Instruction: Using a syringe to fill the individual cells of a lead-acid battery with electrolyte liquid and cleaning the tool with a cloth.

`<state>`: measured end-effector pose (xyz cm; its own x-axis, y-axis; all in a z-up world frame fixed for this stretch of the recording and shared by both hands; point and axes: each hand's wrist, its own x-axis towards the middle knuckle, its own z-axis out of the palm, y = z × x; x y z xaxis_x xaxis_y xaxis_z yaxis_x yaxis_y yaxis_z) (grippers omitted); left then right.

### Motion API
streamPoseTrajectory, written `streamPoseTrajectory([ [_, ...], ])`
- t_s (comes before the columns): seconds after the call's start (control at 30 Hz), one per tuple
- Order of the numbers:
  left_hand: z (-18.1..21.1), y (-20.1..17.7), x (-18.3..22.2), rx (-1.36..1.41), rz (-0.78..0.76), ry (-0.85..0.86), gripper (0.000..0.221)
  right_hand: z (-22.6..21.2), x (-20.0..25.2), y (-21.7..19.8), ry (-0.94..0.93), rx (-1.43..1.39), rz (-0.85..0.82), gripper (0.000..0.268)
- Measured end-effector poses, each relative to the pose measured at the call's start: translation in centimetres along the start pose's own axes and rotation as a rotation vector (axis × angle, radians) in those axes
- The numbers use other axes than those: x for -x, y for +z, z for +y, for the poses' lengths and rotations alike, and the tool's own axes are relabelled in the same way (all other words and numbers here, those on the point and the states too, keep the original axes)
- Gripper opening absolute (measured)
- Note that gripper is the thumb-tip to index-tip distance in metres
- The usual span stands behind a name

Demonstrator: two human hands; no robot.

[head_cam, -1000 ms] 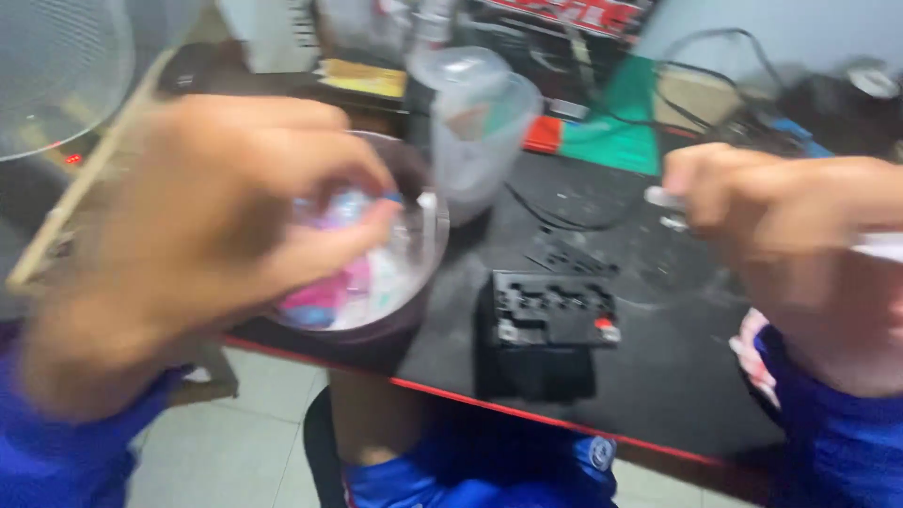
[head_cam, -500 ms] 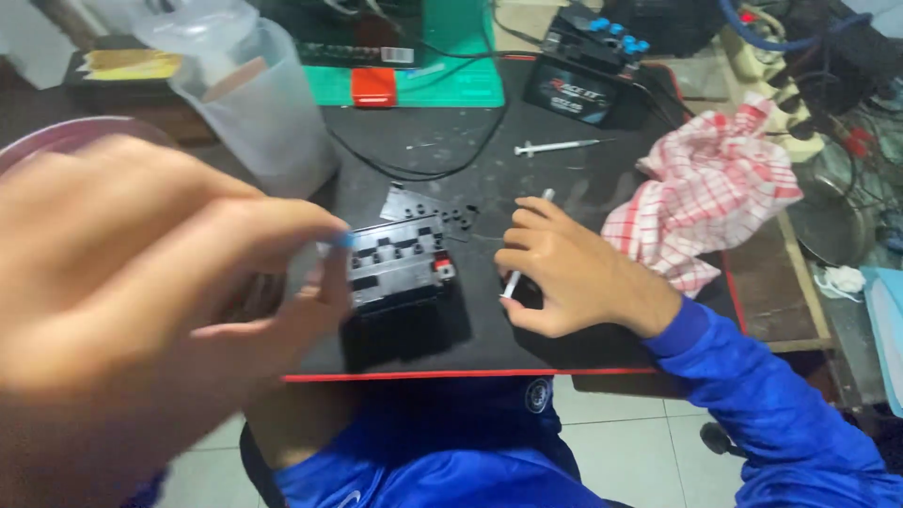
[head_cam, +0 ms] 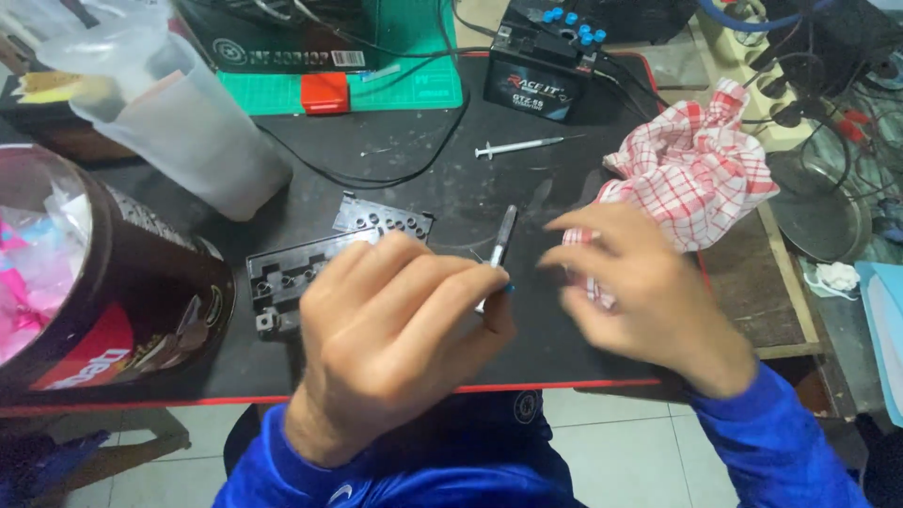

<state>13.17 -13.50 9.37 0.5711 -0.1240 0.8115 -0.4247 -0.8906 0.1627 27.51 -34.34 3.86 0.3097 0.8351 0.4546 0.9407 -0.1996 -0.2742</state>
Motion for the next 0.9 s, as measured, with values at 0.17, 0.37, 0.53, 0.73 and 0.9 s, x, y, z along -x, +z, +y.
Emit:
streamPoseTrajectory([
  [0.17,0.9,4.2,1.0,0.161,0.152,-0.092,0.008,2.8,2.9,-1.7,0.163,0.342,0.151,0.039],
  [0.37,1.6,8.5,2.5,0.270,0.213,-0.125,0.013,2.5,5.0,-1.3,0.296,0.127,0.371,0.006],
  [0.53,2.7,9.1,2.2,0.195,0.234,-0.017,0.001,0.9,8.0,-1.2,0.706,-0.395,0.342,0.010],
  [0.73,3.2,9.7,2.3,0.240,0.093,0.126,0.022,1.8,9.8,0.5,0.709,-1.043,0.448,0.019],
  [0.9,3.6,11.1,1.5,0.198,0.135,0.162,0.011,2.4,10.8,1.8,0.838,-1.589,0.480,0.027],
])
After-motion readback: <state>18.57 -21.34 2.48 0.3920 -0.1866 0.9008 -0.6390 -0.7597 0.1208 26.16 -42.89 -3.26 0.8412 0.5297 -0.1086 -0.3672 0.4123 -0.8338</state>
